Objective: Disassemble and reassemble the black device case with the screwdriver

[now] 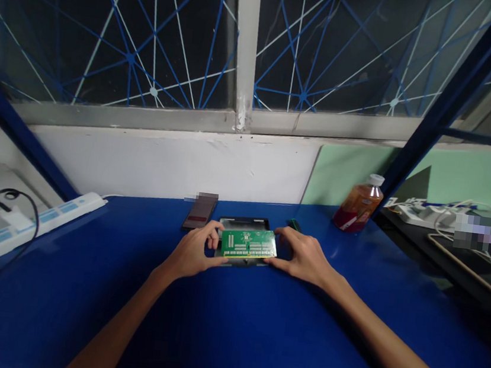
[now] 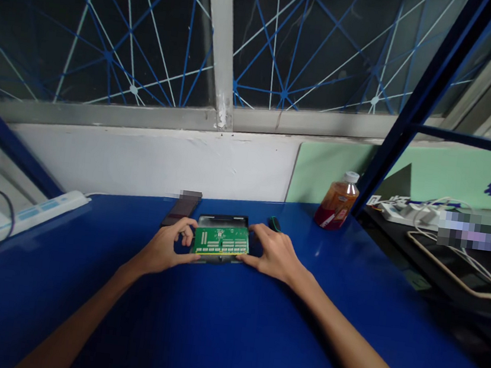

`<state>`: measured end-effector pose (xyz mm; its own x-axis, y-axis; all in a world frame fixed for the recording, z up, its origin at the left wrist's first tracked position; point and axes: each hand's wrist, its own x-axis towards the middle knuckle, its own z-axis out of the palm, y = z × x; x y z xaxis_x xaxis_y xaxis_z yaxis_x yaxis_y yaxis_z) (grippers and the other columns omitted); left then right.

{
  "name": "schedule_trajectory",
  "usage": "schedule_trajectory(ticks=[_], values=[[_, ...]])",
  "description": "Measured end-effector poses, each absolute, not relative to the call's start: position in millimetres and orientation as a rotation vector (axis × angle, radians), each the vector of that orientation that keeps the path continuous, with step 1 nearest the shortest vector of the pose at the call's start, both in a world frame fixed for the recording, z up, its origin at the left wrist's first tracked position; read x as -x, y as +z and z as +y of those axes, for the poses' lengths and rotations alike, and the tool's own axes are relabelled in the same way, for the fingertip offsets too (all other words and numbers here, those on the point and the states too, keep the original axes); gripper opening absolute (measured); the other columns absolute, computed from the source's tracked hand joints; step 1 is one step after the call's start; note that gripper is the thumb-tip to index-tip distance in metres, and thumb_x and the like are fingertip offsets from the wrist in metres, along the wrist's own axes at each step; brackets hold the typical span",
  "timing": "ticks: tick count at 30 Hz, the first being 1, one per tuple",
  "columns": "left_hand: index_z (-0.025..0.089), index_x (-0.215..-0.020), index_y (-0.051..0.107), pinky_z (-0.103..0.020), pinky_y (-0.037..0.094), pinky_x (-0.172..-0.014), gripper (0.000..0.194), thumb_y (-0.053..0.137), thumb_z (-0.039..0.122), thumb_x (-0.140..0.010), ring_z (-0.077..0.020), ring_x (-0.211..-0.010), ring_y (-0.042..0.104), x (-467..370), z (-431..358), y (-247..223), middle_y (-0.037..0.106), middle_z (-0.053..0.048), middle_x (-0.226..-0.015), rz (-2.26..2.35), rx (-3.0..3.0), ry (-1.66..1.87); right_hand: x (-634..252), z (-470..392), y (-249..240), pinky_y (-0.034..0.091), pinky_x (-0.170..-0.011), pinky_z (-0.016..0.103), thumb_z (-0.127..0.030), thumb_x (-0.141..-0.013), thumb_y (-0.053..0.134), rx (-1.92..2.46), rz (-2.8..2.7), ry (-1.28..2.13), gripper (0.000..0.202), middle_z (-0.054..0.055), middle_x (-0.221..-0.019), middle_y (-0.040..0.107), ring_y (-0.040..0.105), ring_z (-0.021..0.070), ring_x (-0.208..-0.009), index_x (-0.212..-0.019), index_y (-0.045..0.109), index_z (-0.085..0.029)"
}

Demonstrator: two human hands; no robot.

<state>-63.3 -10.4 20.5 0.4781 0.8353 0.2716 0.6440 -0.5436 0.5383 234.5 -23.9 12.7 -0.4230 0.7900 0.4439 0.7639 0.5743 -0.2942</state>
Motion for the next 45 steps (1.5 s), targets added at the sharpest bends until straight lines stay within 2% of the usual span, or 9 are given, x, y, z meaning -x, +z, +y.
schedule_trajectory(ticks=[10, 16, 23, 28, 31, 35, 39, 42, 45], values=[[0.021, -0.115, 0.043, -0.029, 0.045, -0.068, 0.050, 0.067, 0.030, -0.072, -0.0156, -0.074, 0.061, 58, -14, 22, 0.063, 0.000, -0.083, 1.194, -2.266, 0.918, -233, -23, 6, 0.045, -0.062, 0.030, -0.052, -0.079, 0.060, 1.205, -2.165, 0.019, 0.050, 0.008, -0.093, 0.067, 0.063, 0.0186, -0.071, -0.115, 0.051, -0.019], [0.020, -0.114, 0.041, -0.028, 0.052, -0.068, 0.048, 0.065, 0.025, -0.072, -0.0141, -0.068, 0.062, 51, -18, 23, 0.065, 0.000, -0.082, 1.111, -2.045, 1.037, -233, -24, 5, 0.046, -0.060, 0.029, -0.052, -0.081, 0.058, 1.225, -2.118, 0.020, 0.050, 0.006, -0.093, 0.067, 0.060, 0.0151, -0.062, -0.118, 0.048, -0.019], [0.018, -0.118, 0.044, -0.028, 0.052, -0.069, 0.053, 0.068, 0.027, -0.072, -0.0140, -0.069, 0.063, 49, -19, 22, 0.065, 0.000, -0.081, 1.130, -1.999, 1.094, -236, -21, 2, 0.049, -0.063, 0.030, -0.046, -0.085, 0.057, 1.121, -2.090, 0.039, 0.052, 0.007, -0.096, 0.065, 0.060, 0.0150, -0.066, -0.126, 0.044, -0.019], [0.017, -0.130, 0.047, -0.032, 0.049, -0.074, 0.060, 0.066, 0.030, -0.075, -0.0177, -0.079, 0.063, 50, -17, 22, 0.069, -0.004, -0.088, 1.174, -2.036, 1.132, -232, -24, 6, 0.051, -0.060, 0.030, -0.046, -0.080, 0.063, 1.116, -1.994, 0.174, 0.050, 0.007, -0.095, 0.066, 0.062, 0.0148, -0.064, -0.120, 0.049, -0.019], [0.017, -0.133, 0.049, -0.032, 0.049, -0.075, 0.061, 0.067, 0.032, -0.076, -0.0170, -0.079, 0.061, 51, -16, 22, 0.070, -0.004, -0.092, 1.230, -2.071, 1.166, -225, -27, 10, 0.051, -0.056, 0.029, -0.047, -0.076, 0.067, 1.158, -1.888, 0.336, 0.049, 0.006, -0.091, 0.067, 0.062, 0.0147, -0.060, -0.114, 0.053, -0.020], [0.021, -0.121, 0.062, -0.031, 0.048, -0.076, 0.047, 0.069, 0.035, -0.077, -0.0149, -0.073, 0.056, 51, -18, 22, 0.069, -0.004, -0.095, 1.328, -2.150, 1.251, -220, -28, 14, 0.049, -0.052, 0.028, -0.045, -0.074, 0.068, 1.187, -1.781, 0.535, 0.043, 0.006, -0.088, 0.065, 0.061, 0.0149, -0.059, -0.105, 0.056, -0.018], [0.023, -0.105, 0.071, -0.028, 0.047, -0.069, 0.028, 0.065, 0.036, -0.081, -0.0134, -0.066, 0.054, 50, -20, 23, 0.068, -0.003, -0.089, 1.290, -2.251, 1.241, -221, -27, 16, 0.048, -0.054, 0.028, -0.043, -0.079, 0.063, 1.195, -1.724, 0.650, 0.031, 0.005, -0.084, 0.064, 0.061, 0.0152, -0.060, -0.096, 0.058, -0.018], [0.021, -0.101, 0.073, -0.026, 0.045, -0.063, 0.026, 0.063, 0.037, -0.083, -0.0128, -0.061, 0.052, 49, -20, 23, 0.067, -0.002, -0.081, 1.278, -2.278, 1.222, -221, -27, 17, 0.047, -0.053, 0.027, -0.044, -0.082, 0.058, 1.206, -1.714, 0.751, 0.027, 0.004, -0.081, 0.063, 0.061, 0.0148, -0.058, -0.090, 0.055, -0.018], [0.019, -0.097, 0.073, -0.025, 0.044, -0.062, 0.025, 0.061, 0.037, -0.085, -0.0125, -0.059, 0.050, 49, -18, 21, 0.067, -0.002, -0.078, 1.306, -2.270, 1.216, -221, -28, 16, 0.047, -0.053, 0.027, -0.046, -0.079, 0.062, 1.227, -1.762, 0.730, 0.029, 0.004, -0.081, 0.064, 0.060, 0.0145, -0.058, -0.087, 0.053, -0.019]])
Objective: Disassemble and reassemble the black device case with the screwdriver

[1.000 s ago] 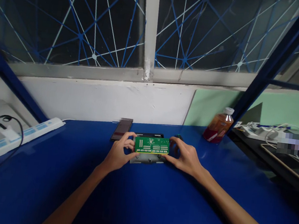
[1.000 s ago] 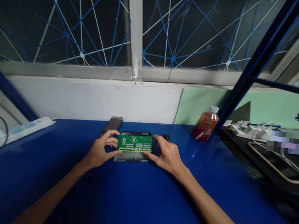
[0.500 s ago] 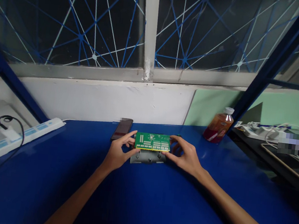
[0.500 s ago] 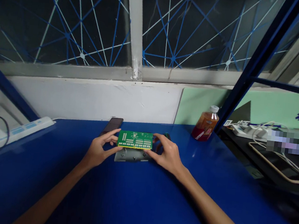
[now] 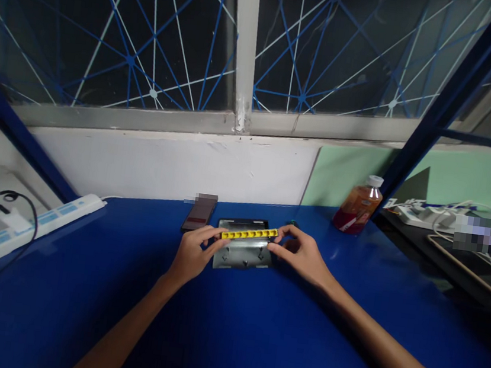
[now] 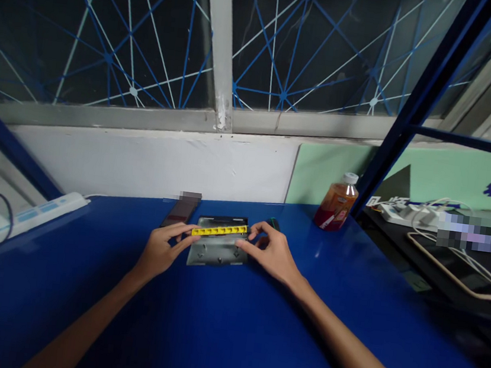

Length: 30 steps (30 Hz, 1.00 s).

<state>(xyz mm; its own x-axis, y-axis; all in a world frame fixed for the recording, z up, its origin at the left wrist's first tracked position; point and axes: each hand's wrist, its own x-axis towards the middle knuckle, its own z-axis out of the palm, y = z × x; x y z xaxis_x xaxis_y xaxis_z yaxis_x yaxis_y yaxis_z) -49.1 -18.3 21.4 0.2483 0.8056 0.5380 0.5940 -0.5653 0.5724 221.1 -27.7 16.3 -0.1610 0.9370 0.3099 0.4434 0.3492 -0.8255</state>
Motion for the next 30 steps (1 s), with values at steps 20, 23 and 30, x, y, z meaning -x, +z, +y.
schedule_trajectory(ticks=[20, 23, 30], values=[[0.014, -0.067, 0.056, -0.020, 0.036, -0.055, 0.035, 0.052, 0.043, -0.087, -0.0116, -0.057, 0.048, 49, -12, 24, 0.047, 0.003, -0.060, 1.254, -1.877, 1.091, -220, -31, 17, 0.036, -0.056, 0.026, -0.042, -0.093, 0.047, 1.121, -2.045, 0.498, 0.033, -0.001, -0.060, 0.054, 0.047, 0.0118, -0.055, -0.069, 0.050, -0.019], [0.014, -0.069, 0.056, -0.021, 0.035, -0.055, 0.035, 0.052, 0.043, -0.087, -0.0113, -0.056, 0.047, 49, -11, 22, 0.046, 0.003, -0.060, 1.255, -1.885, 1.083, -219, -33, 19, 0.035, -0.056, 0.026, -0.042, -0.092, 0.048, 1.108, -2.040, 0.476, 0.034, -0.001, -0.061, 0.053, 0.046, 0.0115, -0.055, -0.068, 0.050, -0.019], [0.015, -0.061, 0.053, -0.021, 0.031, -0.052, 0.039, 0.050, 0.042, -0.088, -0.0103, -0.052, 0.042, 51, -10, 21, 0.044, 0.003, -0.055, 1.293, -1.929, 1.040, -219, -37, 23, 0.035, -0.057, 0.025, -0.041, -0.094, 0.046, 1.124, -1.993, 0.552, 0.035, -0.002, -0.058, 0.053, 0.046, 0.0108, -0.053, -0.067, 0.049, -0.019]])
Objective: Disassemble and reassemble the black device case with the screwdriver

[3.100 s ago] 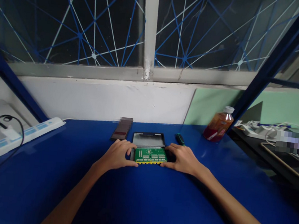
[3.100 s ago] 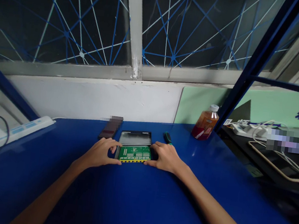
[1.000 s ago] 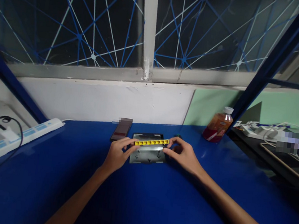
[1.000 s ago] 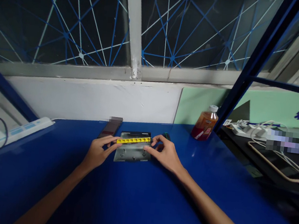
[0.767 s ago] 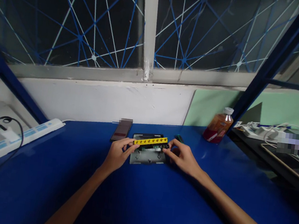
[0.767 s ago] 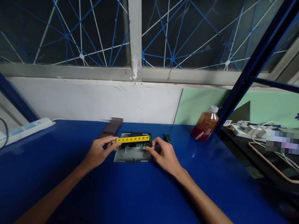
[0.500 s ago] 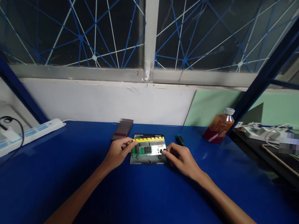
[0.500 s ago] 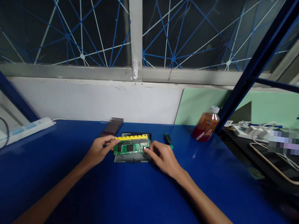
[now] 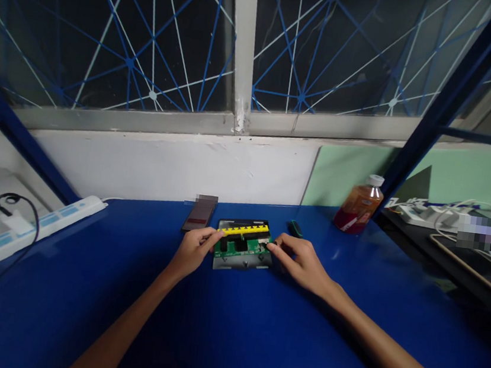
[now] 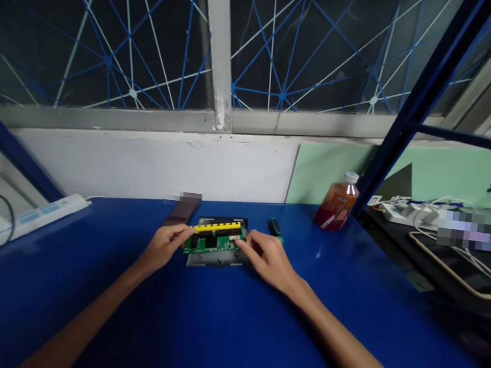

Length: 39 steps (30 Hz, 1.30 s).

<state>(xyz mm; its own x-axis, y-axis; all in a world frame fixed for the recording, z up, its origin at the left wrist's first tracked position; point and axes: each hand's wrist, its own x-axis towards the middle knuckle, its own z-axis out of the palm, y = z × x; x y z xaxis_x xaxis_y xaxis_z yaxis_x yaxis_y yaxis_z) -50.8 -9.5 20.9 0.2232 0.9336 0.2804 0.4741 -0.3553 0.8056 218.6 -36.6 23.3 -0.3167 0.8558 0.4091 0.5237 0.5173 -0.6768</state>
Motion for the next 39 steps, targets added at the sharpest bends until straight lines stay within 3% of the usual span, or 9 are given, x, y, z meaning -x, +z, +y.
schedule_trajectory(ticks=[6, 16, 21, 32, 39], values=[[0.015, -0.060, 0.053, -0.021, 0.034, -0.054, 0.038, 0.050, 0.041, -0.088, -0.0109, -0.053, 0.046, 48.5, -11.8, 25.7, 0.047, 0.003, -0.056, 1.270, -1.914, 1.053, -216.5, -39.4, 23.2, 0.035, -0.052, 0.024, -0.043, -0.095, 0.043, 1.148, -1.888, 0.744, 0.032, -0.004, -0.053, 0.052, 0.048, 0.0110, -0.049, -0.077, 0.051, -0.019], [0.014, -0.087, 0.062, -0.023, 0.045, -0.060, 0.026, 0.056, 0.039, -0.087, -0.0144, -0.060, 0.061, 49.1, -14.0, 24.7, 0.062, 0.000, -0.066, 1.117, -1.764, 1.099, -219.0, -34.7, 17.1, 0.037, -0.047, 0.023, -0.044, -0.096, 0.041, 1.127, -1.802, 0.887, 0.026, -0.005, -0.055, 0.052, 0.052, 0.0114, -0.047, -0.090, 0.052, -0.020], [0.014, -0.098, 0.059, -0.023, 0.044, -0.054, 0.028, 0.055, 0.039, -0.088, -0.0151, -0.049, 0.062, 48.7, -14.7, 23.6, 0.061, 0.002, -0.053, 1.127, -1.710, 1.086, -218.5, -32.8, 14.4, 0.037, -0.046, 0.023, -0.044, -0.095, 0.043, 1.129, -1.796, 0.895, 0.027, -0.004, -0.057, 0.053, 0.053, 0.0116, -0.047, -0.093, 0.054, -0.020], [0.014, -0.078, 0.058, -0.022, 0.045, -0.047, 0.033, 0.055, 0.046, -0.086, -0.0131, -0.045, 0.059, 47.2, -17.4, 27.9, 0.056, 0.004, -0.055, 1.134, -1.637, 1.106, -216.1, -37.1, 21.1, 0.038, -0.050, 0.024, -0.045, -0.095, 0.042, 1.110, -1.860, 0.799, 0.035, -0.003, -0.054, 0.054, 0.050, 0.0112, -0.048, -0.079, 0.056, -0.018], [0.014, -0.108, 0.051, -0.019, 0.037, -0.038, 0.039, 0.048, 0.048, -0.091, -0.0138, -0.035, 0.058, 47.3, -17.9, 26.9, 0.065, 0.000, -0.053, 1.072, -1.595, 0.983, -216.8, -35.0, 18.8, 0.036, -0.048, 0.023, -0.045, -0.093, 0.046, 1.124, -1.805, 0.803, 0.031, -0.003, -0.055, 0.051, 0.049, 0.0110, -0.048, -0.089, 0.058, -0.017]])
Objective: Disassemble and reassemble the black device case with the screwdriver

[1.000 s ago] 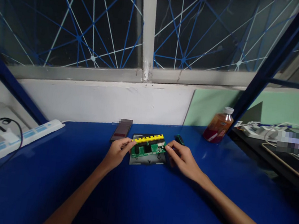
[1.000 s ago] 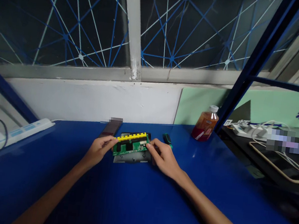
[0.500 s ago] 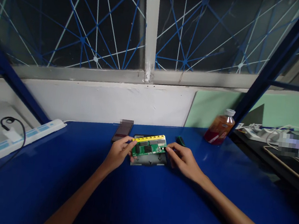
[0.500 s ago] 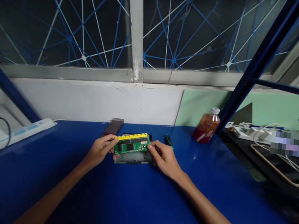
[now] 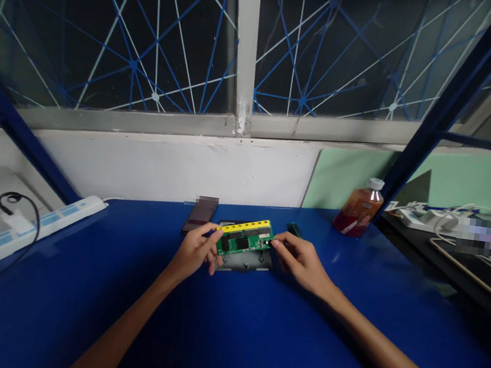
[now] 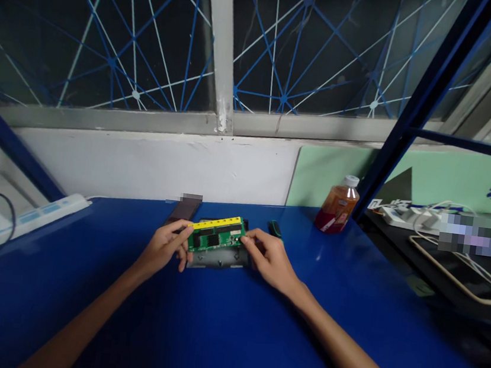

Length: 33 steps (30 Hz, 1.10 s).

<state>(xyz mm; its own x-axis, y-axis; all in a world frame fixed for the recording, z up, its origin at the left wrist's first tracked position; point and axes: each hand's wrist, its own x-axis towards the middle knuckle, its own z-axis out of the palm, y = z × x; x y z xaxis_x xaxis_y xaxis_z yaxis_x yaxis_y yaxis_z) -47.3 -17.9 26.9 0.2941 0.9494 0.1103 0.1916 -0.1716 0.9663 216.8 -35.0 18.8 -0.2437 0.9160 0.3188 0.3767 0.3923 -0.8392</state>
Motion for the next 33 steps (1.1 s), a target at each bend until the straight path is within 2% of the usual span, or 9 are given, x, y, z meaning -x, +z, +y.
schedule_trajectory(ticks=[7, 15, 24, 29, 33], values=[[0.013, -0.104, 0.053, -0.016, 0.031, -0.035, 0.042, 0.044, 0.052, -0.091, -0.0124, -0.032, 0.056, 47.5, -17.5, 28.4, 0.063, 0.000, -0.049, 1.069, -1.581, 0.975, -216.6, -35.9, 20.2, 0.038, -0.050, 0.023, -0.044, -0.094, 0.044, 1.120, -1.859, 0.733, 0.033, -0.001, -0.059, 0.054, 0.049, 0.0118, -0.052, -0.085, 0.059, -0.017], [0.014, -0.104, 0.052, -0.018, 0.033, -0.036, 0.043, 0.043, 0.054, -0.091, -0.0130, -0.033, 0.057, 47.0, -18.7, 32.6, 0.064, -0.001, -0.051, 1.065, -1.557, 0.968, -218.5, -34.2, 18.1, 0.039, -0.051, 0.024, -0.043, -0.093, 0.047, 1.124, -1.850, 0.732, 0.029, -0.001, -0.060, 0.054, 0.050, 0.0120, -0.051, -0.089, 0.061, -0.018], [0.014, -0.098, 0.050, -0.019, 0.033, -0.040, 0.043, 0.041, 0.055, -0.092, -0.0119, -0.037, 0.057, 49.4, -14.4, 29.2, 0.069, -0.006, -0.061, 1.110, -1.547, 0.914, -219.1, -33.8, 17.8, 0.042, -0.052, 0.025, -0.042, -0.091, 0.051, 1.121, -1.856, 0.638, 0.028, 0.002, -0.070, 0.062, 0.052, 0.0125, -0.053, -0.093, 0.064, -0.017], [0.013, -0.088, 0.053, -0.021, 0.034, -0.043, 0.041, 0.042, 0.052, -0.092, -0.0110, -0.039, 0.056, 50.0, -12.4, 26.2, 0.070, -0.007, -0.066, 1.111, -1.598, 0.899, -219.0, -32.4, 13.6, 0.044, -0.050, 0.026, -0.043, -0.089, 0.053, 1.122, -1.808, 0.683, 0.028, 0.001, -0.064, 0.060, 0.053, 0.0125, -0.049, -0.095, 0.065, -0.018], [0.009, -0.105, 0.057, -0.021, 0.035, -0.044, 0.043, 0.046, 0.048, -0.091, -0.0107, -0.043, 0.055, 51.7, -11.7, 24.8, 0.070, -0.009, -0.071, 1.058, -1.631, 0.889, -216.0, -32.1, 12.1, 0.045, -0.047, 0.027, -0.046, -0.087, 0.055, 1.102, -1.685, 0.887, 0.034, -0.001, -0.059, 0.058, 0.054, 0.0129, -0.044, -0.102, 0.062, -0.016]])
